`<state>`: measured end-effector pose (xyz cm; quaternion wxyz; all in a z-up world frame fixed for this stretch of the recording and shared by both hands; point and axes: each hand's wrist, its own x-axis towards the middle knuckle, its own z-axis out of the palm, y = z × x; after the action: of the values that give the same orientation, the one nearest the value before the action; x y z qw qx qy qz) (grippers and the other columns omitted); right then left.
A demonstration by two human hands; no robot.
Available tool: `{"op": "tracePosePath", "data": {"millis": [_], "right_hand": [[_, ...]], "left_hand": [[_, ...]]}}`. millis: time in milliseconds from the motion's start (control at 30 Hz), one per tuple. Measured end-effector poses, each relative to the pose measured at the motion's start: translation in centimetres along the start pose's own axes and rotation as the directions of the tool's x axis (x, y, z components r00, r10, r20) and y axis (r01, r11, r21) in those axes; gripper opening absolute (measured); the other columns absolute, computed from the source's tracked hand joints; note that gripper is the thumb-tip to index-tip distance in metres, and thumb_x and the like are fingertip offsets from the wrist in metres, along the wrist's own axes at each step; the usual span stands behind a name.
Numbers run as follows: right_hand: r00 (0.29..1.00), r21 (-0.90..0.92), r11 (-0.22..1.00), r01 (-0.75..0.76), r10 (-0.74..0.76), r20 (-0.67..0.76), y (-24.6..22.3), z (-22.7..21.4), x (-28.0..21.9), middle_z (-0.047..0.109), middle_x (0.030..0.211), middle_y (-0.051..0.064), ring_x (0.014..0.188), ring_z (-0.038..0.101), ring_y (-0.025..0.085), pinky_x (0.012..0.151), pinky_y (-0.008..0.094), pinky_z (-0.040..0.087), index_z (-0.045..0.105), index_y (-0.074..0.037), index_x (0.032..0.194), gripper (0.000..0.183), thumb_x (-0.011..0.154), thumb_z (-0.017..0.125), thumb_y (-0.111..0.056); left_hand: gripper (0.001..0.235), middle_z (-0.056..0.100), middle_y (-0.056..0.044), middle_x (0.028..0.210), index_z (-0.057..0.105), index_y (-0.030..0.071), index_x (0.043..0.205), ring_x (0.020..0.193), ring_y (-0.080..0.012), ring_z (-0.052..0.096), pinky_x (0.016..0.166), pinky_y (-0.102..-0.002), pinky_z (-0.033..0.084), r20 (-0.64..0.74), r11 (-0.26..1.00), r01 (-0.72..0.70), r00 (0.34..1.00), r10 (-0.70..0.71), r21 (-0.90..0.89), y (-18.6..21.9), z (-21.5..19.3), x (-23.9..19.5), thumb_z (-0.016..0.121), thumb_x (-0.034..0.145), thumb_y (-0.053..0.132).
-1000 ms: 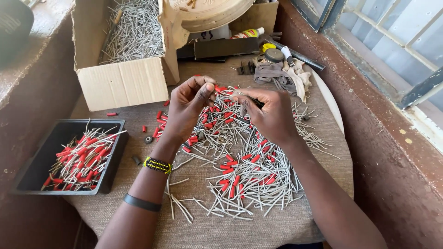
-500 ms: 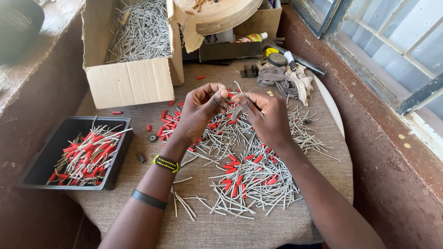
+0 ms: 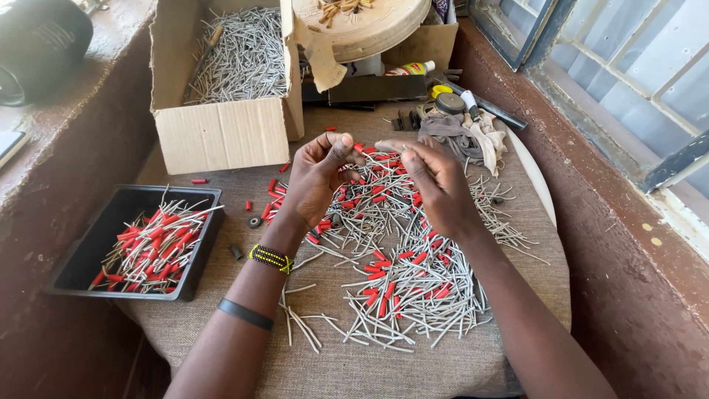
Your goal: Assembling rivets by manually sliding red plastic sleeves onto metal pins and placing them in a tray.
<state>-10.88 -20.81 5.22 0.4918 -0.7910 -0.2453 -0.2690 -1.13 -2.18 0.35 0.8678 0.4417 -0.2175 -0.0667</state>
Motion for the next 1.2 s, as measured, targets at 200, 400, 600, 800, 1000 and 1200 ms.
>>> {"op": "tracePosePath", "data": {"millis": [200,400,600,800,1000,1200], "right_hand": [[0.997,-0.108,0.991,0.077,-0.076,0.018,-0.6,0.1,0.4,0.063,0.067,0.015,0.061,0.056,0.018,0.059,0.032,0.045,0.074,0.002,0.120,0.024,0.106,0.058,-0.008],[1.000,-0.203,0.979,-0.024,0.026,0.008,-0.3,0.2,0.3,0.074,0.074,0.015,0.078,0.068,0.012,0.067,0.036,0.053,0.080,-0.009,0.112,0.020,0.104,0.062,-0.016],[0.994,-0.129,0.985,-0.110,0.110,-0.008,-0.1,0.6,-0.3,0.062,0.053,0.009,0.054,0.056,0.016,0.061,0.031,0.050,0.076,-0.006,0.109,0.024,0.108,0.055,-0.020],[0.995,-0.117,0.988,-0.100,0.101,0.002,0.0,1.0,-0.3,0.057,0.054,0.010,0.054,0.051,0.020,0.060,0.035,0.048,0.069,-0.006,0.119,0.025,0.108,0.052,-0.019],[0.983,0.091,0.979,-0.184,0.183,0.015,0.4,1.9,-0.5,0.051,0.058,0.005,0.057,0.045,0.014,0.059,0.029,0.041,0.058,-0.007,0.120,0.025,0.111,0.039,-0.020],[0.931,0.296,0.893,-0.340,0.274,0.242,4.7,3.0,-0.9,0.062,0.060,0.010,0.045,0.049,0.013,0.047,0.024,0.037,0.054,-0.008,0.113,0.028,0.113,0.033,-0.028]], "left_hand": [[0.020,0.073,-0.013,0.085,0.066,0.002,0.099,0.082,-0.0196,0.077,0.064,-0.026,0.065,0.003,0.996,-0.017,1.000,0.016,0.091,0.3,0.3,-0.2,0.074,0.095,0.020],[0.020,0.073,-0.015,0.086,0.066,0.000,0.098,0.081,-0.0218,0.078,0.064,-0.026,0.065,0.019,0.987,-0.056,0.998,0.054,0.153,0.3,0.7,-0.2,0.075,0.095,0.018],[0.022,0.074,-0.018,0.090,0.066,-0.003,0.098,0.080,-0.0218,0.078,0.066,-0.026,0.066,0.011,0.977,-0.113,0.994,0.113,0.179,0.0,1.2,-0.3,0.077,0.093,0.016],[0.022,0.076,-0.020,0.096,0.069,-0.006,0.100,0.083,-0.0183,0.077,0.076,-0.026,0.066,-0.049,0.991,-0.102,0.993,0.106,0.083,-0.3,1.1,0.0,0.077,0.092,0.013],[0.024,0.076,-0.019,0.100,0.069,-0.007,0.106,0.085,-0.0159,0.076,0.081,-0.025,0.066,-0.069,0.994,-0.113,0.991,0.112,0.001,0.7,2.2,-0.7,0.077,0.092,0.010],[0.031,0.075,-0.017,0.102,0.062,-0.002,0.123,0.091,-0.0138,0.074,0.087,-0.024,0.064,-0.073,0.983,-0.184,0.980,0.183,-0.002,0.0,2.2,-0.7,0.072,0.095,0.007]]}}
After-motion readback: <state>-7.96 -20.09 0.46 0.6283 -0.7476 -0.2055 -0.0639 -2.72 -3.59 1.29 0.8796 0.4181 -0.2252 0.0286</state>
